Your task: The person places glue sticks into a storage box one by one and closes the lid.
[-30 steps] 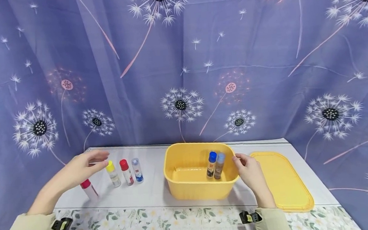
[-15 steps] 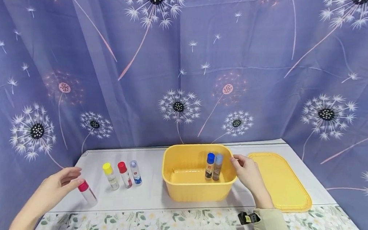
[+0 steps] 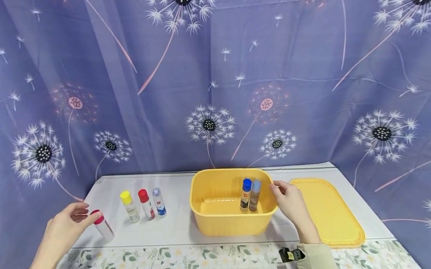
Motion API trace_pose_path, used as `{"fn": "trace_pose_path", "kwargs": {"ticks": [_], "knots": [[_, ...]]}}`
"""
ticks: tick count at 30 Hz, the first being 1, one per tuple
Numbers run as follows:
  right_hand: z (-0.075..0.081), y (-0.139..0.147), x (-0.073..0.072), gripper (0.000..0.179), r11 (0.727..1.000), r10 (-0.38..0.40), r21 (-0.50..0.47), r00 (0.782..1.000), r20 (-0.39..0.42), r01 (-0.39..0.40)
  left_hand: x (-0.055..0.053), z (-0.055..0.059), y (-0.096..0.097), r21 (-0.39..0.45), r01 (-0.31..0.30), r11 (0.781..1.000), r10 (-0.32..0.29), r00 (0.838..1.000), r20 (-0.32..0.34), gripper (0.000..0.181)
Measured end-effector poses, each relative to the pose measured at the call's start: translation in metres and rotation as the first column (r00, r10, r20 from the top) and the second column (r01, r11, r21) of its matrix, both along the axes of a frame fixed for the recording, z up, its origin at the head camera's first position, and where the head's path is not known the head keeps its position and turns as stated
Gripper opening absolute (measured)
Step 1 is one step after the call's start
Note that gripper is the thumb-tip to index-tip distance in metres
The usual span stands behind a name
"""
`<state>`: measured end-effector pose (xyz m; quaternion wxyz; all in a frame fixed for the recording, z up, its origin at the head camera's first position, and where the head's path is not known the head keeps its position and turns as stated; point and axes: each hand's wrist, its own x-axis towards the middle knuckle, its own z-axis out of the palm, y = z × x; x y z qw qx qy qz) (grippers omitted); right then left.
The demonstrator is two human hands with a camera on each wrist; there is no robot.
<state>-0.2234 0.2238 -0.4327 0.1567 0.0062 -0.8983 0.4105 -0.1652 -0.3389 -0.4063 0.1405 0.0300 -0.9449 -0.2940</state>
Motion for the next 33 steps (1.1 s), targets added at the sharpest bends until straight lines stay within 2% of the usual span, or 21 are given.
{"fn": "trace_pose_path", "kwargs": {"ticks": [3, 7, 14, 19, 25, 33], "knots": [[-0.001, 0.000, 0.000, 0.033, 1.000, -0.003, 0.000, 1.000, -0.006, 0.003, -0.001, -0.007, 0.006, 0.022, -0.052, 0.998, 0.052, 0.999, -0.009, 0.066], [-0.001, 0.000, 0.001, 0.033, 1.000, -0.009, -0.010, 1.000, 0.013, 0.009, -0.003, -0.013, 0.013, 0.008, -0.109, 0.994, 0.109, 0.993, -0.042, 0.066], [0.000, 0.000, 0.002, 0.034, 1.000, -0.005, -0.020, 0.999, 0.034, 0.006, -0.006, -0.019, 0.021, 0.003, -0.162, 0.987, 0.162, 0.986, -0.041, 0.059], [0.001, 0.001, 0.001, 0.033, 1.000, -0.002, -0.011, 1.000, 0.022, 0.002, -0.005, -0.020, 0.021, 0.011, -0.181, 0.983, 0.181, 0.983, -0.018, 0.061], [0.000, 0.001, 0.001, 0.033, 1.000, 0.001, -0.007, 1.000, 0.016, -0.001, -0.002, -0.021, 0.022, -0.005, -0.182, 0.983, 0.182, 0.981, -0.066, 0.054], [0.002, 0.001, 0.001, 0.031, 1.000, 0.004, -0.014, 1.000, 0.009, -0.004, -0.001, -0.016, 0.022, -0.045, -0.150, 0.988, 0.145, 0.984, -0.100, 0.049]]}}
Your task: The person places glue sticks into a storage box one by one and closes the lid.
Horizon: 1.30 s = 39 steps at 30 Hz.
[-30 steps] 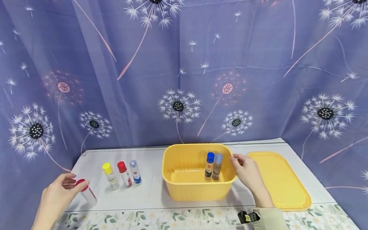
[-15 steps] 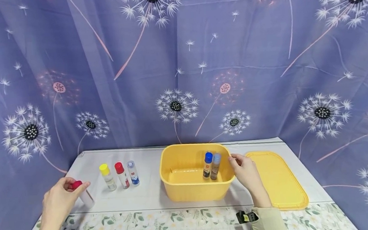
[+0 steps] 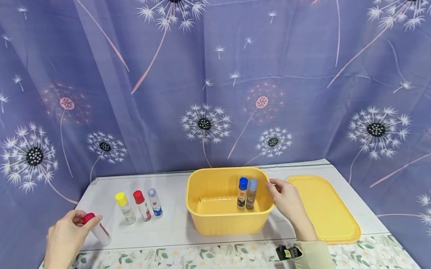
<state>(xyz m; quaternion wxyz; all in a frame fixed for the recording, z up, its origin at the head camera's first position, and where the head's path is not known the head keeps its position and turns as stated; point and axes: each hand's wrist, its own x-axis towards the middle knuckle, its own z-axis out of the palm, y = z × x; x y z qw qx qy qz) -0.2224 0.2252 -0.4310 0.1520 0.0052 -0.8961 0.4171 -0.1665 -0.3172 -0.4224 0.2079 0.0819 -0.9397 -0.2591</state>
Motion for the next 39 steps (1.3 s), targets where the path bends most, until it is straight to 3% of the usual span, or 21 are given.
{"fn": "trace_pose_path", "kwargs": {"ticks": [5, 13, 21, 29, 39], "knots": [[0.002, 0.000, 0.001, 0.031, 1.000, 0.007, 0.001, 1.000, -0.005, -0.007, 0.003, 0.009, 0.003, -0.021, 0.027, 0.999, -0.028, 0.999, -0.047, 0.044], [-0.001, 0.000, 0.000, 0.031, 1.000, 0.010, -0.004, 1.000, -0.023, -0.010, 0.009, 0.036, 0.021, -0.004, 0.085, 0.996, -0.085, 0.996, -0.035, 0.048], [-0.002, 0.001, -0.001, 0.032, 1.000, 0.006, -0.014, 1.000, -0.019, -0.007, 0.001, 0.062, 0.047, -0.010, 0.192, 0.981, -0.192, 0.980, -0.044, 0.043], [-0.002, 0.001, -0.002, 0.032, 1.000, 0.001, -0.014, 1.000, -0.017, -0.002, -0.013, 0.090, 0.080, 0.027, 0.316, 0.948, -0.316, 0.949, 0.006, 0.049], [-0.004, 0.001, -0.002, 0.031, 1.000, 0.005, -0.006, 1.000, -0.027, -0.005, -0.037, 0.104, 0.126, 0.123, 0.442, 0.888, -0.448, 0.894, 0.021, 0.044]]}}
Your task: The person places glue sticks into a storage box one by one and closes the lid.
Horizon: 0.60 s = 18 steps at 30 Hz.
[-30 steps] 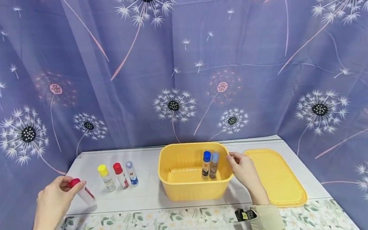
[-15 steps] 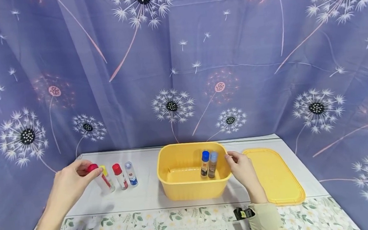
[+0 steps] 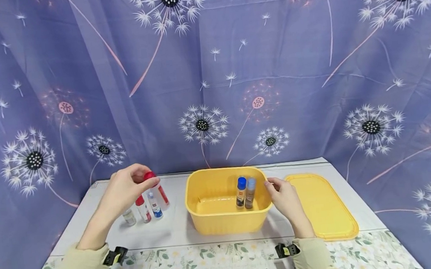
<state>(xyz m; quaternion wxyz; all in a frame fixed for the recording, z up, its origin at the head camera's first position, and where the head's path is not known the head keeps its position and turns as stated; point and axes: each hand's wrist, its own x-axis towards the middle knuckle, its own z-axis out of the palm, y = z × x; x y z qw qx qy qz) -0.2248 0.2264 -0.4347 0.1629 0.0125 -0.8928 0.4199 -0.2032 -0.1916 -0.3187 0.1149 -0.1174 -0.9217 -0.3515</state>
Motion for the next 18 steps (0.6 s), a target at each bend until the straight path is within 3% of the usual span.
{"fn": "trace_pose_path", "kwargs": {"ticks": [10, 18], "knots": [[0.001, 0.002, 0.001, 0.033, 1.000, -0.008, -0.005, 1.000, 0.005, 0.008, -0.029, 0.014, 0.052, 0.055, 0.150, 0.987, -0.148, 0.988, -0.039, 0.031], [0.001, -0.001, 0.001, 0.032, 1.000, -0.007, -0.006, 1.000, 0.008, 0.007, -0.045, 0.022, 0.084, 0.055, 0.227, 0.972, -0.229, 0.973, 0.027, 0.026]]}}
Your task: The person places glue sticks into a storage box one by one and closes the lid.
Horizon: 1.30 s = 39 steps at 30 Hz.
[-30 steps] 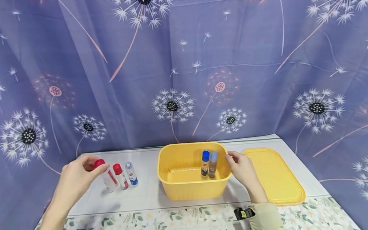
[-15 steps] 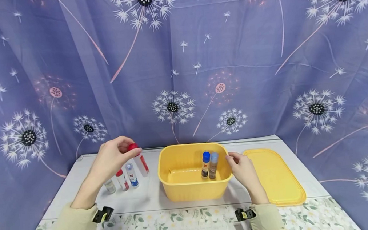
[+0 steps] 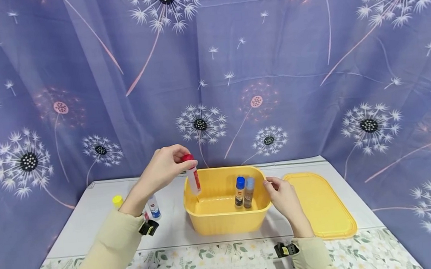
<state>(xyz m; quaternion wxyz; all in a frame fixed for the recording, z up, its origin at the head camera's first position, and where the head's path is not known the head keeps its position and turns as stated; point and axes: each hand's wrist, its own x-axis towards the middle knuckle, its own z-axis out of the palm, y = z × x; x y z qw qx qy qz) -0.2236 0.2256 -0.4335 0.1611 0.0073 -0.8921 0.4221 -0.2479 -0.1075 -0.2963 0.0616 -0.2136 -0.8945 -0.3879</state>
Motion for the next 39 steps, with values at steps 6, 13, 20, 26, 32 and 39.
{"fn": "trace_pose_path", "kwargs": {"ticks": [6, 13, 20, 26, 32, 39], "knots": [[0.000, 0.000, -0.002, 0.033, 1.000, 0.000, 0.010, 1.000, 0.000, 0.000, -0.018, 0.004, 0.018, -0.046, 0.067, 0.997, -0.066, 0.997, 0.027, 0.025], [0.001, 0.000, -0.001, 0.033, 1.000, -0.005, 0.012, 1.000, 0.003, 0.005, -0.037, -0.003, 0.043, -0.142, 0.151, 0.978, -0.147, 0.988, 0.037, 0.023], [0.001, 0.003, 0.000, 0.032, 1.000, 0.000, 0.027, 1.000, 0.005, 0.000, -0.051, -0.026, 0.063, -0.209, 0.266, 0.941, -0.257, 0.964, 0.073, 0.021], [0.000, 0.004, 0.000, 0.032, 1.000, 0.009, 0.028, 1.000, 0.009, -0.010, -0.057, -0.039, 0.079, -0.314, 0.304, 0.899, -0.288, 0.953, 0.097, 0.016], [0.000, 0.003, -0.001, 0.032, 1.000, 0.005, 0.028, 1.000, 0.010, -0.005, -0.058, -0.038, 0.093, -0.442, 0.331, 0.834, -0.307, 0.943, 0.128, 0.013], [0.001, 0.001, -0.002, 0.032, 1.000, 0.003, 0.018, 1.000, 0.012, -0.003, -0.062, -0.034, 0.103, -0.580, 0.325, 0.747, -0.288, 0.944, 0.159, 0.014]]}}
